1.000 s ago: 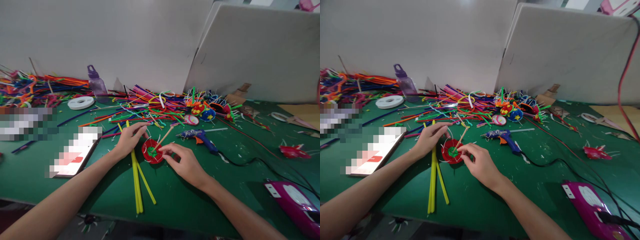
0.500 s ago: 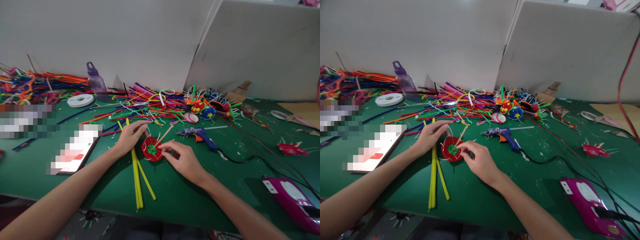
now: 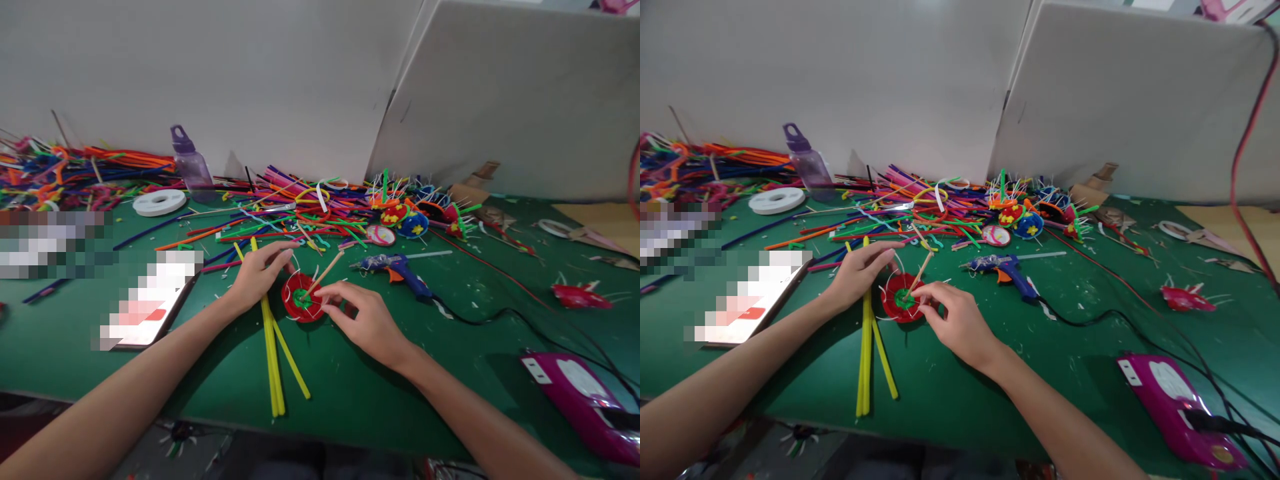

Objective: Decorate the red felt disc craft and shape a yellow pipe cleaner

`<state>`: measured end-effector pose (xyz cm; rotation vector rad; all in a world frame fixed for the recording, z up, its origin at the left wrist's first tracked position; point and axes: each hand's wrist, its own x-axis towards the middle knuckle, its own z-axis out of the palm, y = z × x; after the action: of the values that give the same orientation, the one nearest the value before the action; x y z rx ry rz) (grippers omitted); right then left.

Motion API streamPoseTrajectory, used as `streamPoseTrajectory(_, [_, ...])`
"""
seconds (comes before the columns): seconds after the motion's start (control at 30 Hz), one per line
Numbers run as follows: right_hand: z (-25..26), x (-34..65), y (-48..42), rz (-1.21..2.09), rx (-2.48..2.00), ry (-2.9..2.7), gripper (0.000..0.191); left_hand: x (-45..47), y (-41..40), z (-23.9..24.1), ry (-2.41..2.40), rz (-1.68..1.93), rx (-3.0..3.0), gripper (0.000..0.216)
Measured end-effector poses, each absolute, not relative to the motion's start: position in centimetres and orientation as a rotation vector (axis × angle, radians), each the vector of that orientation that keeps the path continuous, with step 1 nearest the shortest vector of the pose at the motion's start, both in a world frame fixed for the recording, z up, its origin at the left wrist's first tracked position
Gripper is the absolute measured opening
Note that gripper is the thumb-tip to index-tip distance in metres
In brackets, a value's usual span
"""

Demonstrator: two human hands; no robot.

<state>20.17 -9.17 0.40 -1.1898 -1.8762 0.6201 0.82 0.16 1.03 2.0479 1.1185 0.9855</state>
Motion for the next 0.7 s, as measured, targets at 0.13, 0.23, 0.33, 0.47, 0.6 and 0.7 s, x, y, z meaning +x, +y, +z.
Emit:
streamPoseTrajectory(0.13, [0.35, 20.22, -9.20, 0.619, -1.189, -1.880, 0.016, 0.78, 0.17, 1.02, 1.111, 0.989, 2.061, 0.040])
streamPoseTrajectory(0.23, [0.39, 20.27, -9.27, 0.621, -1.170, -1.886, 0.016, 0.77, 0.16, 1.04, 1.107, 0.988, 2.068, 0.040])
streamPoseTrajectory(0.33, [0.45, 20.31, -9.33, 0.621, -1.150, -1.900, 0.017, 0.77, 0.11, 1.14, 1.103, 0.998, 2.064, 0.039])
streamPoseTrajectory(0.47, [0.39, 20.35, -9.32, 0.619, -1.152, -1.901, 0.017, 0.61, 0.15, 1.33, 1.101, 1.143, 1.962, 0.044])
streamPoseTrajectory(0.6, [0.21, 20.38, -9.28, 0.617, -1.145, -1.910, 0.017, 0.31, 0.48, 1.32, 1.122, 1.308, 1.786, 0.053])
streamPoseTrajectory(0.7, [0.18, 20.39, -9.27, 0.620, -1.143, -1.925, 0.018, 0.20, 0.66, 1.26, 1.114, 1.325, 1.723, 0.054])
